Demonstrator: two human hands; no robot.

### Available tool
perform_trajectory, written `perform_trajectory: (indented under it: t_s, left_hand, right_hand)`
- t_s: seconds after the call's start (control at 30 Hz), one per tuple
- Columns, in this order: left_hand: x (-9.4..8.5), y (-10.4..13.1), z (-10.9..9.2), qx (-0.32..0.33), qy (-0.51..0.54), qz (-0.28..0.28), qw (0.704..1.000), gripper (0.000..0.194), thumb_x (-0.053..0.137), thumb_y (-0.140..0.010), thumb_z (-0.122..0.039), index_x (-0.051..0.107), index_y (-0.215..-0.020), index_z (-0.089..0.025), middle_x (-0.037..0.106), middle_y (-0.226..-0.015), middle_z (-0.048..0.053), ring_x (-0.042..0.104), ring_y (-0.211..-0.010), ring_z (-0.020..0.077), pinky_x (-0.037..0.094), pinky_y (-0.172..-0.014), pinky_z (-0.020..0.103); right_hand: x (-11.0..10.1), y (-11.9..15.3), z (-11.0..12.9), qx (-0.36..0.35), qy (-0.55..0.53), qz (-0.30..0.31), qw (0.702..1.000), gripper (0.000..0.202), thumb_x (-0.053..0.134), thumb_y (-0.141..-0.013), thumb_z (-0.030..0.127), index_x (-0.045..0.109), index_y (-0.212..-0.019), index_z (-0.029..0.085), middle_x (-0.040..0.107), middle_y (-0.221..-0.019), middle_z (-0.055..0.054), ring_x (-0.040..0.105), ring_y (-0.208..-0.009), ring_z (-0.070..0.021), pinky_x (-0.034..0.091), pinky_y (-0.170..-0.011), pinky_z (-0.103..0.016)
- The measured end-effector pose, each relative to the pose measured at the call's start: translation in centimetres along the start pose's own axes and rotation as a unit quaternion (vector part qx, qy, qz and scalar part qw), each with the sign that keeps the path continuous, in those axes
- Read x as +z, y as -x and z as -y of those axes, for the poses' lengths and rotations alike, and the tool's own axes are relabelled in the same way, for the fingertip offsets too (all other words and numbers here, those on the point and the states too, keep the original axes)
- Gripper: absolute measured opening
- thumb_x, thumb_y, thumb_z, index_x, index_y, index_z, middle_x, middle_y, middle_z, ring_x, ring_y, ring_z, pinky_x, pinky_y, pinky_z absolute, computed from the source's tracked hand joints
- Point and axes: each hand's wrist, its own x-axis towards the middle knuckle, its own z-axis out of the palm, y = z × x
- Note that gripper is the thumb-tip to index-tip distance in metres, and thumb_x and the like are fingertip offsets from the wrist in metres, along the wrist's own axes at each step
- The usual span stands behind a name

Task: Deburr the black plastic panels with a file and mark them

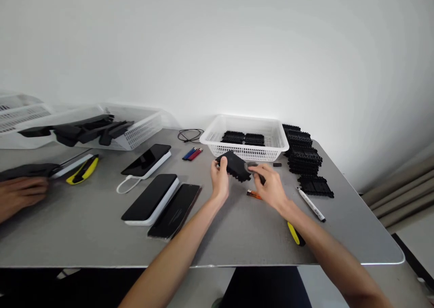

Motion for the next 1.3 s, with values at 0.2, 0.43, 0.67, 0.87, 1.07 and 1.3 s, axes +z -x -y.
perform_trajectory:
  t_s: [0.2, 0.43, 0.67, 0.87, 1.07, 1.3]
  left_hand:
    - [0.7, 0.8, -0.6, -0.077, 0.053, 0.004, 0.996, 0.049, 0.082, -0.056, -0.023, 0.048, -0.092, -0.022, 0.064, -0.080, -0.002, 0.063, -0.070, 0.0142, 0.051, -0.075, 0.033]
    - [1.4, 1.8, -1.0, -0.101, 0.090, 0.119, 0.984, 0.050, 0.083, -0.052, -0.014, 0.063, -0.098, -0.019, 0.072, -0.104, 0.006, 0.066, -0.093, 0.0177, 0.049, -0.086, 0.030]
    - [1.4, 2.4, -1.5, -0.155, 0.121, 0.157, 0.968, 0.041, 0.085, -0.056, -0.019, 0.072, -0.095, -0.016, 0.075, -0.102, 0.009, 0.069, -0.088, 0.0214, 0.055, -0.075, 0.032]
    - [1.5, 2.7, -1.1, -0.160, 0.114, 0.156, 0.968, 0.048, 0.086, -0.054, -0.018, 0.073, -0.100, -0.016, 0.074, -0.104, 0.010, 0.070, -0.088, 0.0219, 0.056, -0.075, 0.033]
    - [1.8, 3.2, -0.9, -0.165, 0.117, 0.153, 0.967, 0.050, 0.087, -0.053, -0.018, 0.072, -0.101, -0.015, 0.074, -0.104, 0.011, 0.070, -0.089, 0.0228, 0.055, -0.076, 0.033]
    - [1.6, 2.7, -0.9, -0.150, 0.117, 0.119, 0.974, 0.046, 0.087, -0.052, -0.020, 0.072, -0.096, -0.016, 0.075, -0.096, 0.008, 0.069, -0.080, 0.0194, 0.053, -0.067, 0.029]
  right_hand:
    - [0.3, -0.4, -1.7, 0.091, 0.009, -0.078, 0.993, 0.035, 0.043, -0.087, 0.015, 0.067, -0.112, 0.021, 0.067, -0.107, -0.008, 0.062, -0.099, -0.0206, 0.048, -0.089, -0.037]
    - [0.1, -0.5, -2.8, 0.084, 0.032, -0.090, 0.992, 0.037, 0.041, -0.090, 0.019, 0.065, -0.119, 0.019, 0.065, -0.104, -0.010, 0.062, -0.092, -0.0201, 0.050, -0.083, -0.035]
    - [-0.3, -0.6, -3.6, 0.046, 0.104, -0.108, 0.988, 0.042, 0.037, -0.092, 0.018, 0.065, -0.124, 0.018, 0.059, -0.096, -0.010, 0.059, -0.084, -0.0187, 0.050, -0.077, -0.033]
    - [-0.5, -0.6, -4.0, 0.027, 0.160, -0.135, 0.977, 0.045, 0.035, -0.092, 0.016, 0.061, -0.128, 0.021, 0.056, -0.102, -0.011, 0.059, -0.095, -0.0200, 0.052, -0.081, -0.035]
    - [-0.3, -0.5, -3.6, 0.027, 0.231, -0.061, 0.971, 0.045, 0.033, -0.092, 0.015, 0.060, -0.127, 0.017, 0.057, -0.103, -0.013, 0.061, -0.086, -0.0210, 0.053, -0.073, -0.034]
    - [0.3, -0.3, -1.7, 0.000, 0.288, 0.082, 0.954, 0.042, 0.038, -0.090, 0.013, 0.058, -0.127, 0.016, 0.059, -0.096, -0.011, 0.059, -0.078, -0.0203, 0.051, -0.066, -0.032]
